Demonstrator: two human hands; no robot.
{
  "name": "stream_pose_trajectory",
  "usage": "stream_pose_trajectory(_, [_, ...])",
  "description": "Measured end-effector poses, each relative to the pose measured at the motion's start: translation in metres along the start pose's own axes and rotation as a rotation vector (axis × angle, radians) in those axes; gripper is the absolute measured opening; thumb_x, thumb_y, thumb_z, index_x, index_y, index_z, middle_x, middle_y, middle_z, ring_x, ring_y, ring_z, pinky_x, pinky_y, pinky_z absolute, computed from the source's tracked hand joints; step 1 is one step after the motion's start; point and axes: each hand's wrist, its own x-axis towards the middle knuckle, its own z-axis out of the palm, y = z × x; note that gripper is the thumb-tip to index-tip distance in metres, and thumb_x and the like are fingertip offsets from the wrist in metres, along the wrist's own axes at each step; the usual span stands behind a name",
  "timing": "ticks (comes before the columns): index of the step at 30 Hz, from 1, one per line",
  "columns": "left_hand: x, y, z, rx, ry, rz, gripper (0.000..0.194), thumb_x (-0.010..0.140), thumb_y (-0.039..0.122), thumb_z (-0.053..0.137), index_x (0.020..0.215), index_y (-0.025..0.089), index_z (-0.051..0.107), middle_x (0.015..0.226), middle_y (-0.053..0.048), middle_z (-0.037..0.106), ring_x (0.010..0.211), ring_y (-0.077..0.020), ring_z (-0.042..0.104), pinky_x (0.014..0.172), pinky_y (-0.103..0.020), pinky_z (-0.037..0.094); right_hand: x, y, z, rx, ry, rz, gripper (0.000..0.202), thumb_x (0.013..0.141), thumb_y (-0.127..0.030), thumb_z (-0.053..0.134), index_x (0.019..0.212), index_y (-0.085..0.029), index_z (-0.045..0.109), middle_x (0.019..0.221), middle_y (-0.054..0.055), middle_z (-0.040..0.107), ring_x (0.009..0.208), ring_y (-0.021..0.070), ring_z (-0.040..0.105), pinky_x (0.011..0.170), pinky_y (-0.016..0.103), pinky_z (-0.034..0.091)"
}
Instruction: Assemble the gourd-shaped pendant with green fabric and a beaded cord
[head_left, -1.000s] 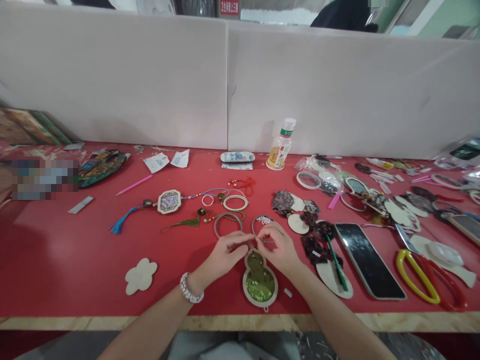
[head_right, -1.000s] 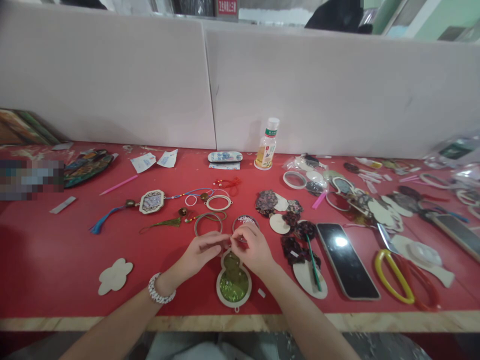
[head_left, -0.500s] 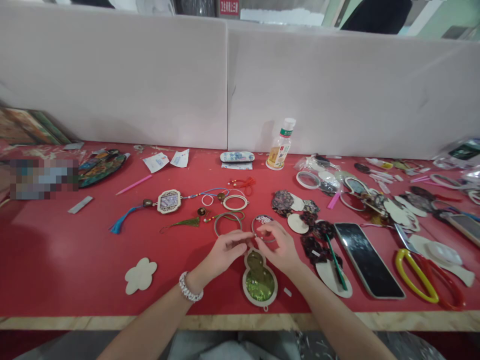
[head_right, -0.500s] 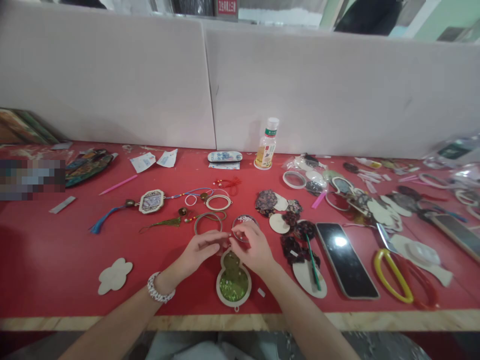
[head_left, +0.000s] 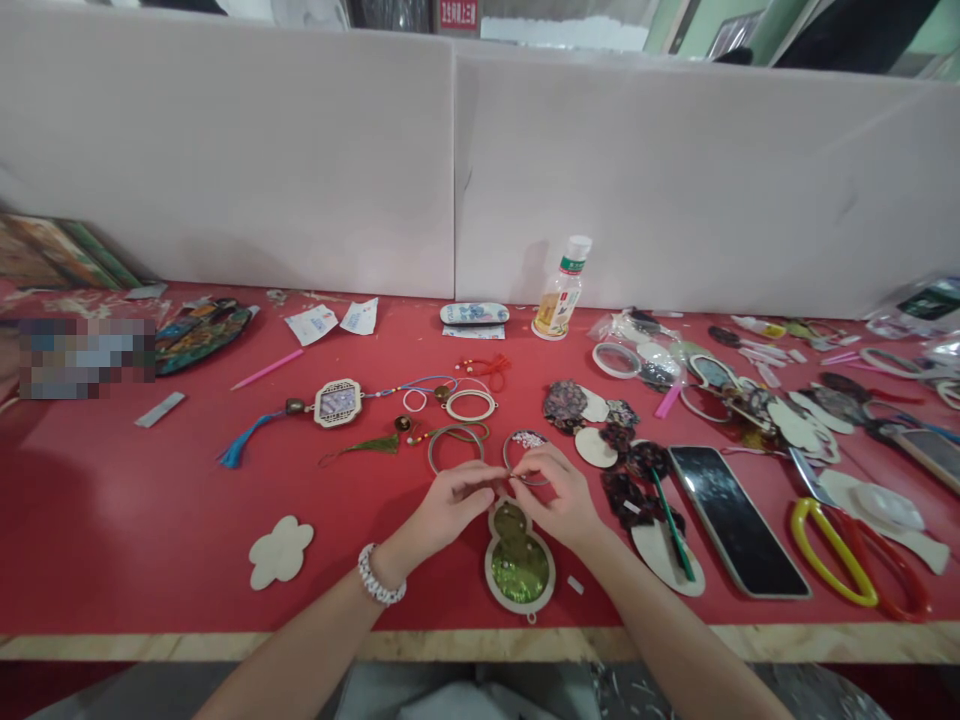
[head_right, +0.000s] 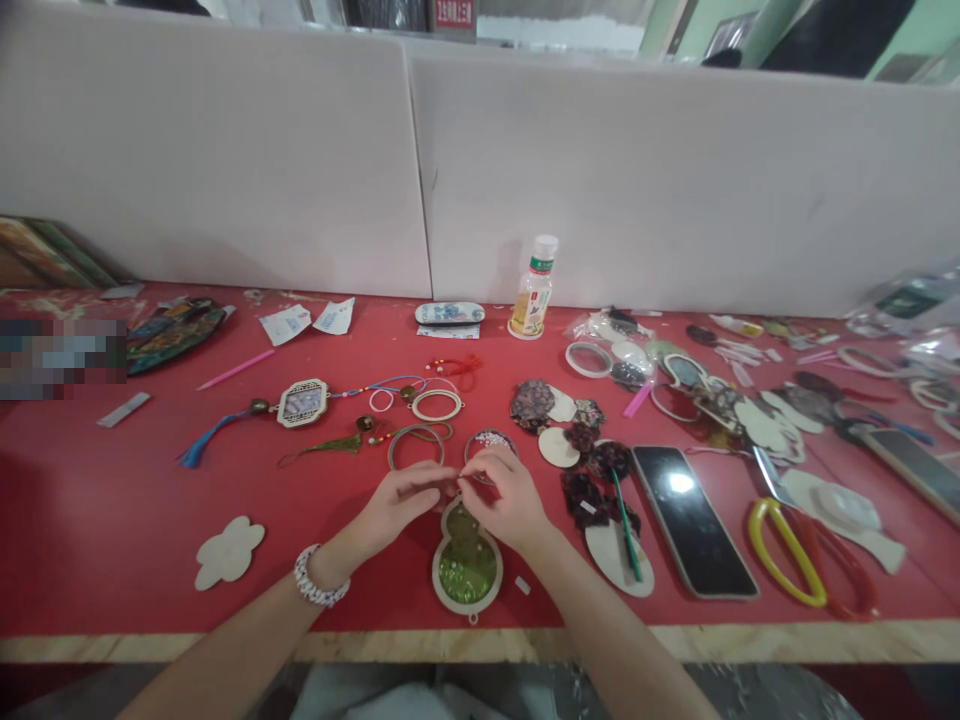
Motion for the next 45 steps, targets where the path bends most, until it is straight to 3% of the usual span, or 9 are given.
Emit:
stream_pose_trajectory(19, [0.000,0.008,0.006,-0.079,-0.011,-0.102,0.034,0.073,0.031,0.060,0.100,0.012,0.063,0.079,-0.006,0.061,0.065,-0.0137,0.055,0.068,-0.031,0.046,0.001,-0.001,0.000,-0.023,0.017,0.036,0.007,0.074,-0.014,0.052,0.069,-0.019,0.053,0.069,0.002,0.054,0.065,0.0137,0.051,0.060,0.026,0.044])
stream_pose_trajectory(25, [0.002,0.008,0.008,-0.111,0.027,-0.175,0.046,0.072,0.036,0.061,0.110,0.011,0.057,0.075,-0.004,0.061,0.062,-0.0120,0.053,0.062,-0.028,0.044,0.012,-0.009,-0.009,-0.010,-0.063,0.090,0.007,0.074,-0.015,0.051,0.069,-0.019,0.051,0.067,0.001,0.052,0.058,0.0116,0.048,0.055,0.023,0.042])
stream_pose_trajectory(28, [0.002,0.009,0.006,-0.066,0.045,-0.142,0.048,0.074,0.034,0.059,0.115,0.011,0.054,0.073,-0.003,0.059,0.056,-0.0090,0.048,0.057,-0.024,0.041,0.018,-0.018,-0.019,0.009,-0.150,0.166,0.006,0.075,-0.016,0.050,0.069,-0.018,0.052,0.066,0.000,0.051,0.057,0.0107,0.047,0.054,0.022,0.040])
stream_pose_trajectory(30, [0.002,0.010,0.004,0.019,0.039,-0.110,0.041,0.076,0.031,0.057,0.112,0.012,0.056,0.073,-0.003,0.059,0.056,-0.0086,0.047,0.057,-0.023,0.041,0.018,-0.025,-0.027,0.013,-0.288,0.249,0.007,0.075,-0.018,0.050,0.071,-0.018,0.055,0.064,-0.001,0.052,0.056,0.0106,0.047,0.052,0.021,0.039])
stream_pose_trajectory(36, [-0.002,0.014,0.005,0.409,-0.046,0.026,0.020,0.080,0.023,0.050,0.090,0.015,0.066,0.082,-0.006,0.063,0.073,-0.0151,0.055,0.069,-0.025,0.043,-0.013,-0.033,-0.039,0.010,-0.624,0.536,0.012,0.073,-0.023,0.054,0.068,-0.016,0.061,0.053,-0.002,0.054,0.049,0.0091,0.047,0.046,0.018,0.033])
stream_pose_trajectory(45, [-0.004,0.013,0.007,0.473,-0.071,0.025,0.021,0.080,0.017,0.046,0.089,0.014,0.066,0.082,-0.006,0.065,0.069,-0.0140,0.058,0.065,-0.023,0.045,-0.039,-0.029,-0.033,-0.025,-0.678,0.600,0.012,0.070,-0.023,0.056,0.065,-0.016,0.063,0.053,-0.002,0.057,0.049,0.0098,0.047,0.046,0.018,0.031])
